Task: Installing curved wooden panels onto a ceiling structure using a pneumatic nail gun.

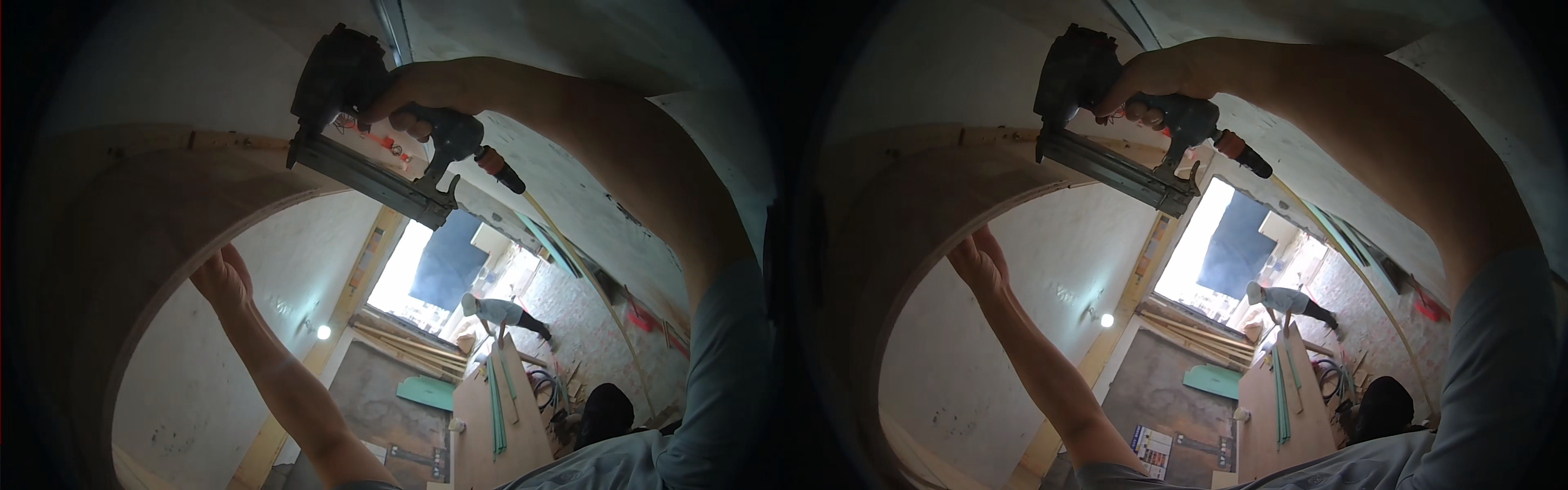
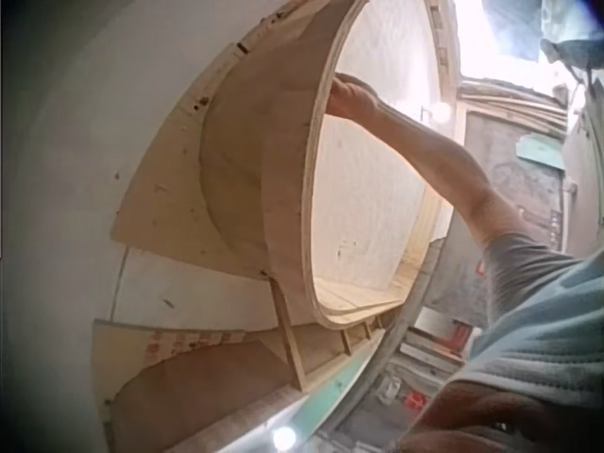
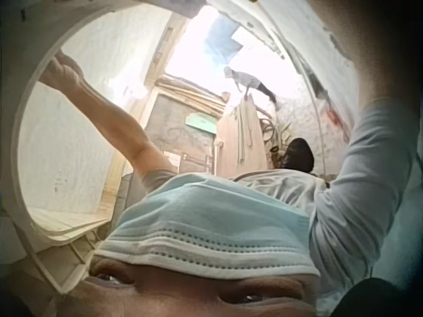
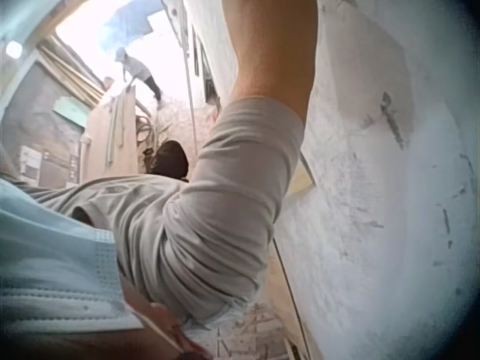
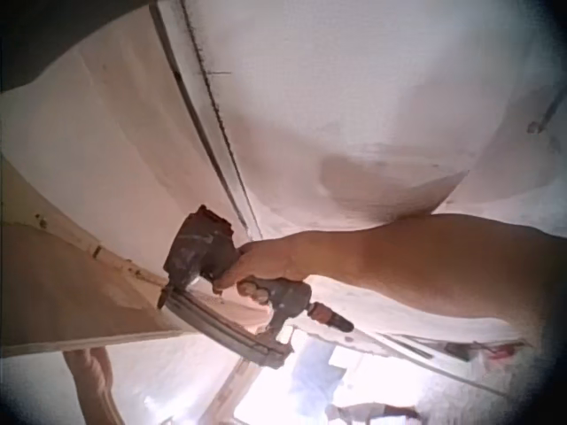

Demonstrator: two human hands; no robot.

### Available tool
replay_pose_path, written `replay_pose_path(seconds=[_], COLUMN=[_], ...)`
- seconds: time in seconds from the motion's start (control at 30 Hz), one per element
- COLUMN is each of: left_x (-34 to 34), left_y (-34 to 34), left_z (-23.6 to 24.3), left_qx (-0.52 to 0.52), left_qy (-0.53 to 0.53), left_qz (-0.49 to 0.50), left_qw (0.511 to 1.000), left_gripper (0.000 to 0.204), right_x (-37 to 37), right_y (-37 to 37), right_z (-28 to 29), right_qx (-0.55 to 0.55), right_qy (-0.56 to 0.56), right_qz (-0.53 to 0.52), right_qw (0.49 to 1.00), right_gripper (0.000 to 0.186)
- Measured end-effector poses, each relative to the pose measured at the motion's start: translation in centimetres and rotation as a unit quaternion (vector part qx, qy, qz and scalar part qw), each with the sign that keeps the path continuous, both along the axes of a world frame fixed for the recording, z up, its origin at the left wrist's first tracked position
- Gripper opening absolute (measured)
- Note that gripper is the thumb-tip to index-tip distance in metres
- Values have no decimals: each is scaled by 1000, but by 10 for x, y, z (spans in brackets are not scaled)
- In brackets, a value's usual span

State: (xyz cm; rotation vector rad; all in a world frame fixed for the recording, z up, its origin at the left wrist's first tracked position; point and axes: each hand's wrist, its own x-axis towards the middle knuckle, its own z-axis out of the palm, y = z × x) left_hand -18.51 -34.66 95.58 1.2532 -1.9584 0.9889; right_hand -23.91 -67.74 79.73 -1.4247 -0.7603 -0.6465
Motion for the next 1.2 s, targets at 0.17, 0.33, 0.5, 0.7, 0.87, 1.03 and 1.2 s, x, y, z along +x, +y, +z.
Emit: replay_pose_path(seconds=[0.17, 0.33, 0.5, 0.7, 0.87, 1.03, 1.2], left_x=[3, 14, -40, -23, -21, -34, -17], left_y=[13, 10, -14, -9, -8, -14, -3], left_z=[18, 15, -5, -7, 1, -13, -2], left_qx=[16, -18, 83, 16, 63, 53, 42], left_qy=[-2, 12, -153, -117, -150, -153, -89], left_qz=[26, -23, 54, 106, 84, 111, 47], left_qw=[1000, 1000, 983, 987, 983, 981, 994], left_gripper=[48, 60, 60, 62, 63, 63, 53], right_x=[-4, 3, -1, 10, 9, 7, 8], right_y=[6, 5, 7, 1, 0, 5, 3], right_z=[0, -2, 0, -7, -3, -4, -3], right_qx=[44, 30, 24, 17, 17, 22, 9], right_qy=[-9, 23, 8, 9, 0, 25, 33], right_qz=[23, 36, 47, 53, 67, 84, 84], right_qw=[999, 999, 999, 998, 998, 996, 996], right_gripper=[23, 25, 26, 30, 32, 30, 29])
